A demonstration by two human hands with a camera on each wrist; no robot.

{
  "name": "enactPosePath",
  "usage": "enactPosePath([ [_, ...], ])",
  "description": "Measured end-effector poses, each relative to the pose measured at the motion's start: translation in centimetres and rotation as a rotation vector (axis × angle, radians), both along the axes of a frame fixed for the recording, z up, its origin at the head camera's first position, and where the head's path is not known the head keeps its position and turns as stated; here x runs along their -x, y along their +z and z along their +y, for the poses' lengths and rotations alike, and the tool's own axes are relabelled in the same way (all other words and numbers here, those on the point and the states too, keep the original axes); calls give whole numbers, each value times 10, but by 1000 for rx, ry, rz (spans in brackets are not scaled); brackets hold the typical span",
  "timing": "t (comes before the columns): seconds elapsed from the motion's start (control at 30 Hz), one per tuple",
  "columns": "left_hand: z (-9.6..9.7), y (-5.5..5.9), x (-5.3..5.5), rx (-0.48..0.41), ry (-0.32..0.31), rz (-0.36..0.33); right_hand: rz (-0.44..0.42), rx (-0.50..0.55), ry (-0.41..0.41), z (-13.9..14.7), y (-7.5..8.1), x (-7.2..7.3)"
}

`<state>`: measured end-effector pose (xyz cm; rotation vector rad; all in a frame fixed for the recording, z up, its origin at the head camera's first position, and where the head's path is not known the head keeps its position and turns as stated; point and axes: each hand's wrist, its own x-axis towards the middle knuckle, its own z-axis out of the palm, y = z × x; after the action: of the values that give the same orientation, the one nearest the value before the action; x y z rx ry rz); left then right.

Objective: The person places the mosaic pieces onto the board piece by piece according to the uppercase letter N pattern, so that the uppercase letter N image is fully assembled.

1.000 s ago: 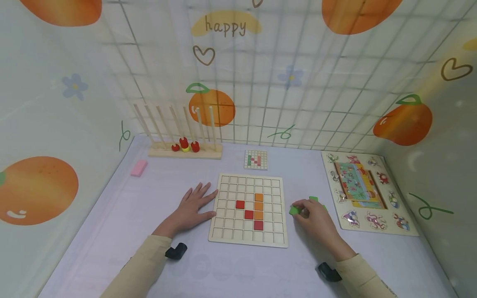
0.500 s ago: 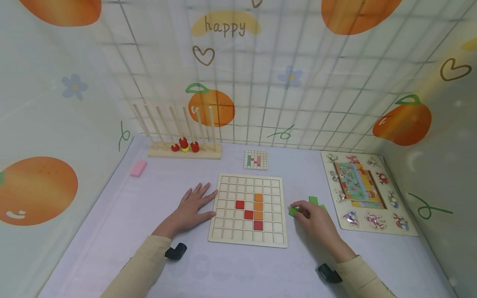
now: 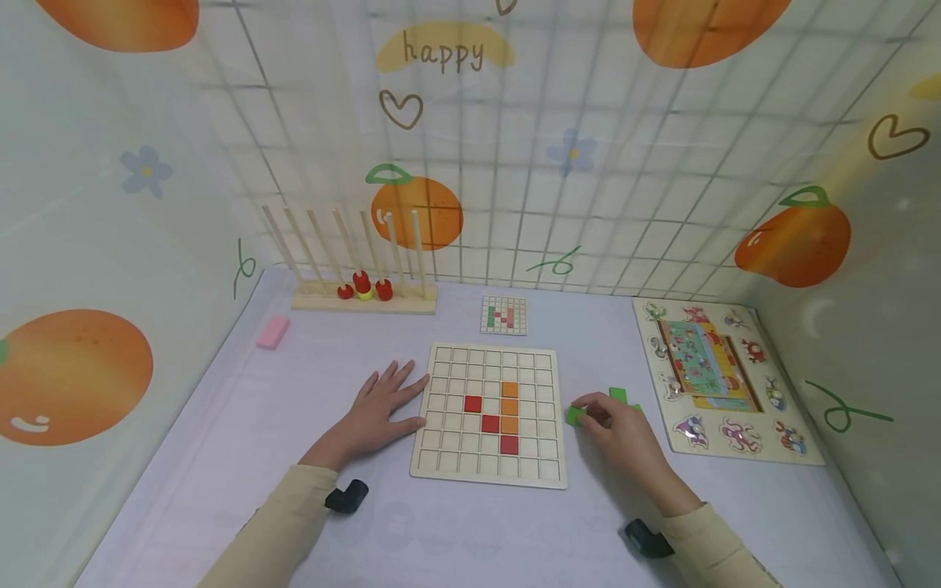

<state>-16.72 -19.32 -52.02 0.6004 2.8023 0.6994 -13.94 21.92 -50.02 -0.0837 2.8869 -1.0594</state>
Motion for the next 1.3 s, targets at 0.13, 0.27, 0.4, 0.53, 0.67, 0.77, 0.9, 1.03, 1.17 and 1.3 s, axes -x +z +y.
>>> enactPosePath([
  [0.13,0,0,0,-10,-4,2,13,16,0,-3,3,2],
  [0.27,0,1,-1,-15,-5,1,15,24,-3,-10,7,5],
  [0.4,-1,0,-1,-17,-8,2,0,33,-6,-19,11,8],
  [0.53,-1,-1,0,-19,-10,3,10,39,18,-28,13,12],
  [0.67,-1,-1,0,-21,-10,1,26,59,42,-38,16,16],
  [0.77,-1,-2,0,-13,-8,0,36,82,58,-45,17,20],
  [0.9,-1,-2,1,-4,-4,-2,40,108,77,-58,19,24],
  [1.03,-1,-2,1,-5,-5,1,35,135,88,-72,20,28],
  [1.17,-1,-2,1,-7,-9,8,34,160,105,-85,20,31],
  [1.3,-1,-3,1,1,-10,11,34,175,126,-96,18,35],
])
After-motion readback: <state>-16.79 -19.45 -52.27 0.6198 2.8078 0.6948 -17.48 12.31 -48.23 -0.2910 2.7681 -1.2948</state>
